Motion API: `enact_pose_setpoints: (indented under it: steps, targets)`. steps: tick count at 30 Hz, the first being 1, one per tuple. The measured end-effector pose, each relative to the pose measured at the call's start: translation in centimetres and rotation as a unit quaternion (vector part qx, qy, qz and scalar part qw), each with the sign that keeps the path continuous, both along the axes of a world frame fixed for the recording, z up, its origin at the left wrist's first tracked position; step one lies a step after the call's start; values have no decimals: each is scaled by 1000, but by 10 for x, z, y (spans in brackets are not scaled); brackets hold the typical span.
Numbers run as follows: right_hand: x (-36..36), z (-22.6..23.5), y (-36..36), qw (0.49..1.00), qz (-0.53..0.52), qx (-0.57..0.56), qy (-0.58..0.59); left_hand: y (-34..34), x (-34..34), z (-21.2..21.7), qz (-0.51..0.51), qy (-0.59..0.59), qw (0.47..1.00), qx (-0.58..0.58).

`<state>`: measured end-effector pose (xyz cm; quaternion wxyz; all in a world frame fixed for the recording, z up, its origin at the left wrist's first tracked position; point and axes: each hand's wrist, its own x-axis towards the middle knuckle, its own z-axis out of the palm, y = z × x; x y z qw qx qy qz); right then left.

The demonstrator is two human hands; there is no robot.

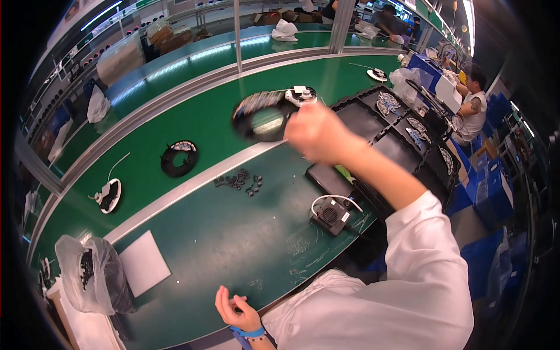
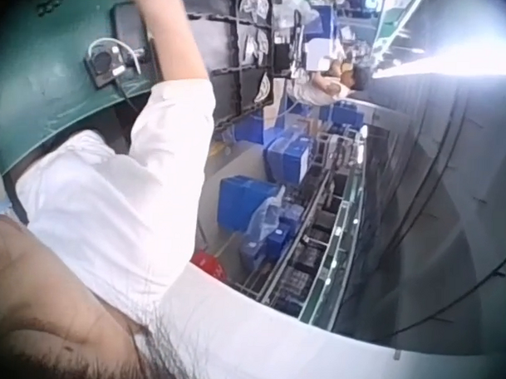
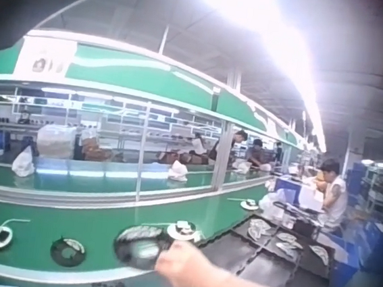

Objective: The person assembles circular LED circuit boards into black plastic housings by hand, connecting them with wire harnesses and securing them with fasteners.

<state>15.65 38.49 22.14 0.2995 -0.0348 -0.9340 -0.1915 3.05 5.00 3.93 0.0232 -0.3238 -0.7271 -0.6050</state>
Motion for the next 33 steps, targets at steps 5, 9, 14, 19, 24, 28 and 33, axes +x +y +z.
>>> enact_pose_setpoints:
  steps: [5, 9, 14, 19, 24, 28, 33]
  targets:
    - [47, 23, 146, 968, -240, -75, 18, 7, 9, 0, -18, 39, 999, -29]
    - [80, -27, 232, 942, -330, -58, 1, -2, 6, -8, -19, 69, 996, -60]
    - [87, -83, 278, 836, -531, -129, -45, -14, 13, -22, 4, 27, 991, -129]
    - [87, -108, 314, 778, -600, -166, -86, 16, 14, 13, 3, 82, 970, -228]
    - [61, -139, 337, 798, -555, -224, -67, -18, 22, -27, 49, -7, 973, -226]
    - [102, -170, 367, 829, -490, -186, -196, 1, 7, -6, 10, 127, 981, -144]
    - [118, -146, 412, 867, -451, -139, -164, 8, 0, -7, 11, 106, 993, -42]
